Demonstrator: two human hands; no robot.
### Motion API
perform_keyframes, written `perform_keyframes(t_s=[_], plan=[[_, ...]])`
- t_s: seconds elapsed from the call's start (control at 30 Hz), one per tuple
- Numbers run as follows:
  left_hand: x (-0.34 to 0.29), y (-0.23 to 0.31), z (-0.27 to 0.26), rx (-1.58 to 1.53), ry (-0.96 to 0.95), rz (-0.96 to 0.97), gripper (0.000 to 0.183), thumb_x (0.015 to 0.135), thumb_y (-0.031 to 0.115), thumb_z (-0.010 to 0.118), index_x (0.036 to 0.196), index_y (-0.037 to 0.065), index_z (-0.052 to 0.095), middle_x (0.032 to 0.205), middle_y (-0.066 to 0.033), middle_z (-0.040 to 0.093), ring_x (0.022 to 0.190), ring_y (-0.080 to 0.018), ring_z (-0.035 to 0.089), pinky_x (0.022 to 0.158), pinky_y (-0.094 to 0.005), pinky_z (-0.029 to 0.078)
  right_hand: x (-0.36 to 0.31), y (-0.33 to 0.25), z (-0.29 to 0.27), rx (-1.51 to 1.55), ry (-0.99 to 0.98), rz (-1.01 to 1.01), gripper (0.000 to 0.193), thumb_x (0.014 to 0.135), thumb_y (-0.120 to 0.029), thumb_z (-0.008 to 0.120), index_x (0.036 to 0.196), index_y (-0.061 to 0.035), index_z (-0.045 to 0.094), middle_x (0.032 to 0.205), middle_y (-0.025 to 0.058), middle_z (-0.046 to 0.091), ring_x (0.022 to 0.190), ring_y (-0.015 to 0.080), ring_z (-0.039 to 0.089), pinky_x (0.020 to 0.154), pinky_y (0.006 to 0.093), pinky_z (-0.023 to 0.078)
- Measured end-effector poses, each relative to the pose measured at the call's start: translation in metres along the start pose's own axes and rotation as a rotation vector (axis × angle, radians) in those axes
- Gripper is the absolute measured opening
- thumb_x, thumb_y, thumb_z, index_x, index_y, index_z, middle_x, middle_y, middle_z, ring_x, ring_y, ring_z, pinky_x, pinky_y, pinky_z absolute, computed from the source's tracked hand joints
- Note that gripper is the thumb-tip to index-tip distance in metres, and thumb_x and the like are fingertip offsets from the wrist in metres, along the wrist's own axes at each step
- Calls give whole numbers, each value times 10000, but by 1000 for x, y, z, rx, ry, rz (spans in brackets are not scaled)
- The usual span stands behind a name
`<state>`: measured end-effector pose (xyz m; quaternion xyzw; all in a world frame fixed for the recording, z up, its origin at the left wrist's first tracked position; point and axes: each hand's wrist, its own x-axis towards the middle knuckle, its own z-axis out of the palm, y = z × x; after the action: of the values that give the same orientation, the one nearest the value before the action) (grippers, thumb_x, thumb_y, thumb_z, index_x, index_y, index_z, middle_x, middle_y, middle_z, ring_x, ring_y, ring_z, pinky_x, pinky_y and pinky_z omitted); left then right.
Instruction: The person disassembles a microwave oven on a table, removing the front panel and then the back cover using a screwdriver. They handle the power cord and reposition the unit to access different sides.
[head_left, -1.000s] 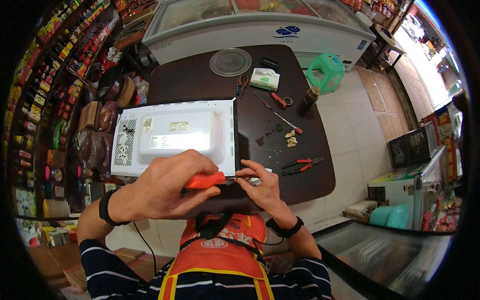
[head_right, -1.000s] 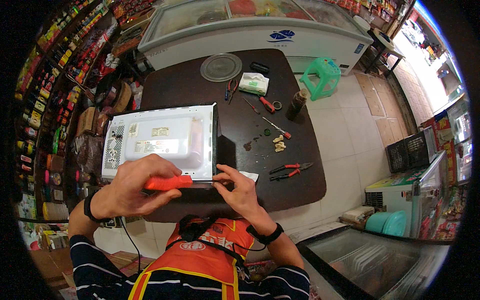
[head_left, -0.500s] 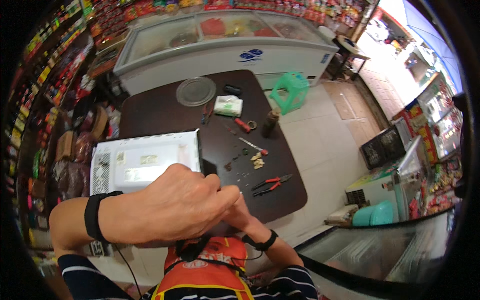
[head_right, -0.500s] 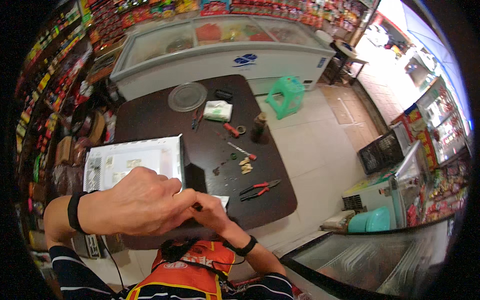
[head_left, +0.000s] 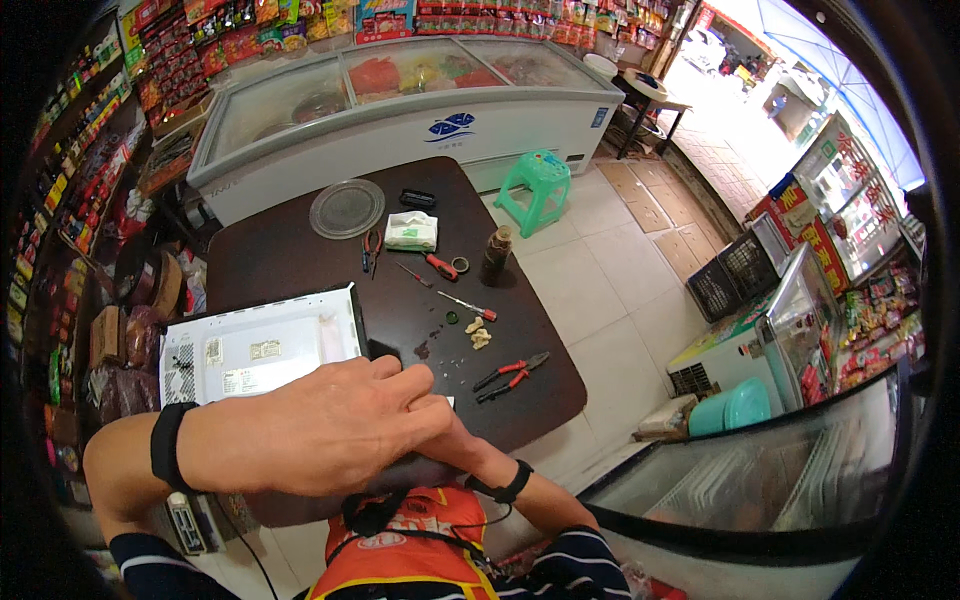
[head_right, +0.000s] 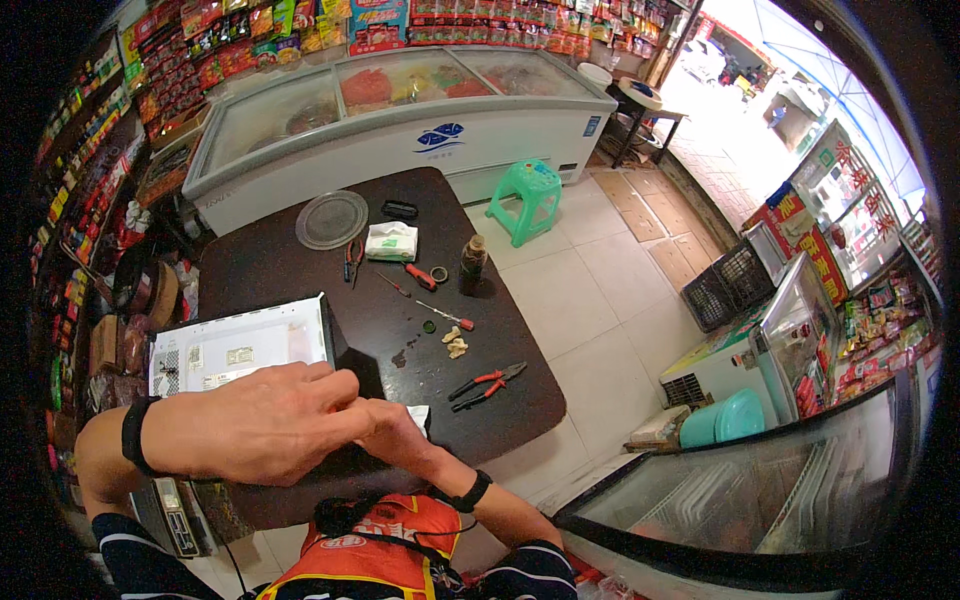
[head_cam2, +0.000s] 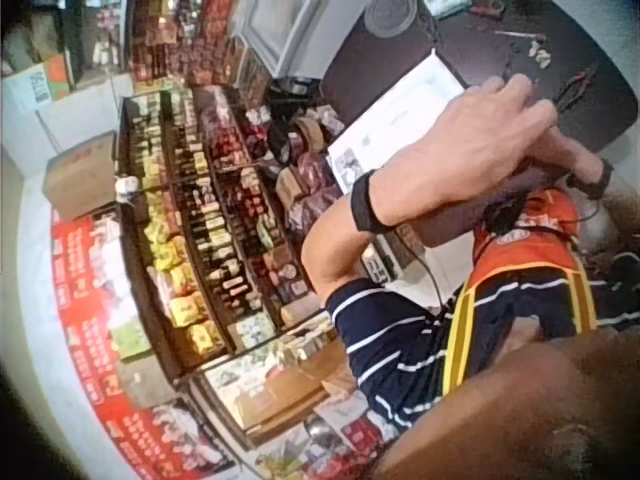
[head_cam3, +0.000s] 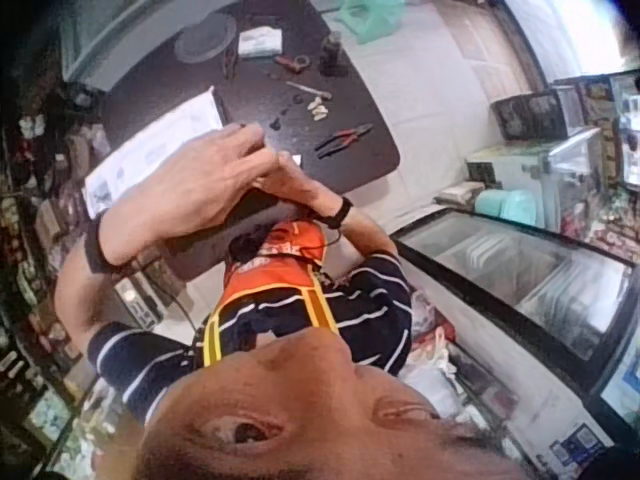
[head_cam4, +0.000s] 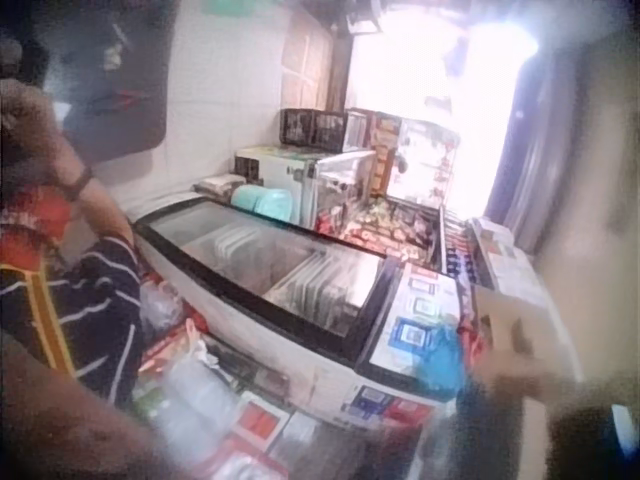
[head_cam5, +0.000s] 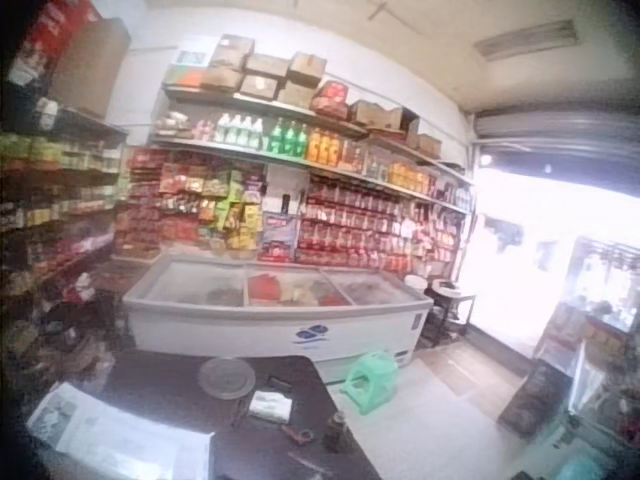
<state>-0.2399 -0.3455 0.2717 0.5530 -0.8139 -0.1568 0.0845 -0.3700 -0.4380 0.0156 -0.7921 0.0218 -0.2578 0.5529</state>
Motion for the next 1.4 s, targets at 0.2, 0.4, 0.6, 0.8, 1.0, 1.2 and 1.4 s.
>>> perform_keyframes(t_s=[0.2, 0.4, 0.6, 0.8, 1.0, 1.2, 1.4], plan=[[-6, 4, -11, 171, -253, -304, 259, 909, 135, 698, 1133, 65, 588, 1055, -161, 642, 949, -375, 680, 786, -496, 567, -11, 7, -6, 115, -55, 67, 237, 903, -32, 819, 1127, -29, 742, 1056, 200, 775, 964, 358, 778, 779, 401, 605], [-8, -6, -5, -9, -125, 26, 329, 913, 177, 754, 1184, 97, 585, 1054, -139, 612, 1020, -375, 678, 774, -487, 559, -15, 20, 17, 45, 22, 49, 248, 911, -73, 825, 1136, -12, 740, 985, 176, 771, 911, 273, 772, 790, 390, 600], [-14, -10, -2, 128, -198, -237, 305, 955, 218, 753, 1161, 79, 575, 1050, -165, 634, 947, -390, 710, 753, -505, 572, -19, 9, 5, -89, 24, 99, 297, 871, -48, 848, 1131, -5, 710, 941, 179, 744, 860, 263, 751, 772, 372, 589], [-12, -14, -2, 14, 120, 107, 284, 981, 272, 731, 1121, 71, 587, 901, -142, 647, 773, -379, 712, 682, -514, 558, -8, 2, 12, -126, 103, 10, 317, 864, -12, 832, 1141, 7, 679, 1005, 156, 718, 909, 249, 741, 774, 373, 584], [-14, -8, -4, 167, -249, -344, 374, 952, 154, 718, 1276, 49, 564, 1153, -173, 600, 1061, -372, 647, 858, -491, 546, -15, 13, 4, -99, 4, 10, 376, 865, 6, 799, 1219, -15, 676, 1100, 183, 699, 999, 290, 736, 845, 349, 592], [-14, -13, -19, -112, -172, 27, 404, 944, 142, 728, 1300, 65, 554, 1144, -179, 599, 1082, -383, 633, 886, -477, 536, -10, 29, 17, -70, 46, -52, 395, 852, 15, 826, 1219, -19, 685, 1122, 146, 696, 1038, 297, 716, 878, 373, 583], [-13, -10, -12, 55, -259, -257, 344, 956, 285, 757, 1179, 73, 602, 1044, -163, 636, 850, -386, 702, 734, -491, 558, -11, 12, 3, -108, -6, -40, 378, 854, 9, 863, 1176, -16, 667, 1039, 90, 679, 874, 212, 676, 782, 338, 576]])
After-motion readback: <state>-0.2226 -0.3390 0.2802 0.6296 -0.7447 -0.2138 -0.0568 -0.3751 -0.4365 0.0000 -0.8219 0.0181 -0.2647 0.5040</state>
